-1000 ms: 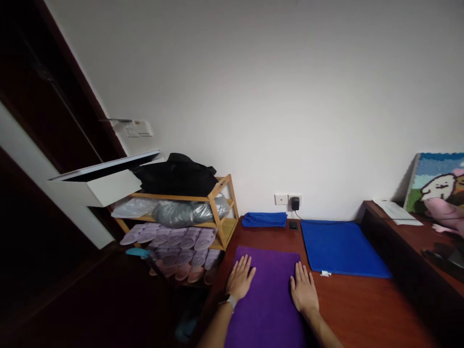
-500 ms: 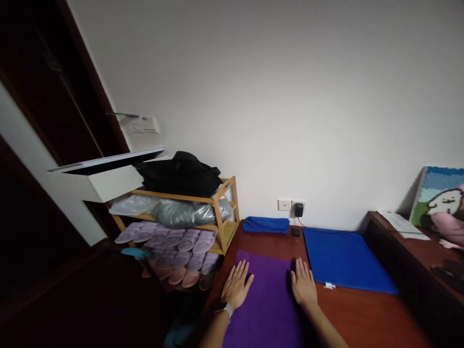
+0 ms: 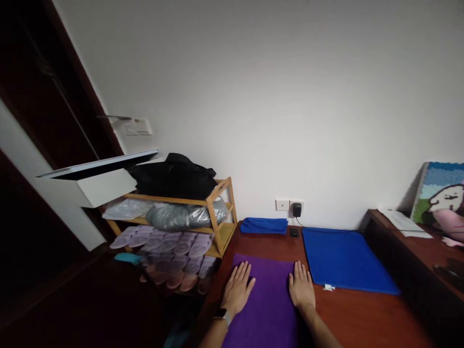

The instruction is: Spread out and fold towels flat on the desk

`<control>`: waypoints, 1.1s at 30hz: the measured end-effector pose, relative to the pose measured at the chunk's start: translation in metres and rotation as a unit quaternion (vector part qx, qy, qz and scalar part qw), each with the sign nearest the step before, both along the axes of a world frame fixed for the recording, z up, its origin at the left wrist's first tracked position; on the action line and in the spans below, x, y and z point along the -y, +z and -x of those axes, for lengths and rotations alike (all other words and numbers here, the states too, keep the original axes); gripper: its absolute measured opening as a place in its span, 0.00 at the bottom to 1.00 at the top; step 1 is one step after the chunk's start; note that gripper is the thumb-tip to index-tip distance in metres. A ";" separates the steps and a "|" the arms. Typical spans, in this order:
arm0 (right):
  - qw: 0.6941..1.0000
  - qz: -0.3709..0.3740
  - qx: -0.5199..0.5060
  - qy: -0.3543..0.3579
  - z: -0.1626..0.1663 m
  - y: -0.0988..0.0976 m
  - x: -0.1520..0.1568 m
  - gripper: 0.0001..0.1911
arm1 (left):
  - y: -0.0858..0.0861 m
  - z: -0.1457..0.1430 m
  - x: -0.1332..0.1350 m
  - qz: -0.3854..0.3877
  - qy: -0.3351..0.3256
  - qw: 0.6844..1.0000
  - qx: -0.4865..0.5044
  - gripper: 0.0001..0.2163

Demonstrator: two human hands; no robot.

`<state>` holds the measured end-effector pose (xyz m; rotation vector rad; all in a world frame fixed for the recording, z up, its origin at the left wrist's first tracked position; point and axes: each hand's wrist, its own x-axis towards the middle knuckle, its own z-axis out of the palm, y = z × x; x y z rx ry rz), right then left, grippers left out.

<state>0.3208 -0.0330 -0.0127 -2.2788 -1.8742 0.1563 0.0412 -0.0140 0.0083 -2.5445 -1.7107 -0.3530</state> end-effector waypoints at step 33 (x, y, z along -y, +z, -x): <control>1.000 0.011 -0.017 -0.011 0.001 0.008 -0.004 0.35 | 0.010 0.010 -0.051 -0.041 0.026 0.999 0.009 0.30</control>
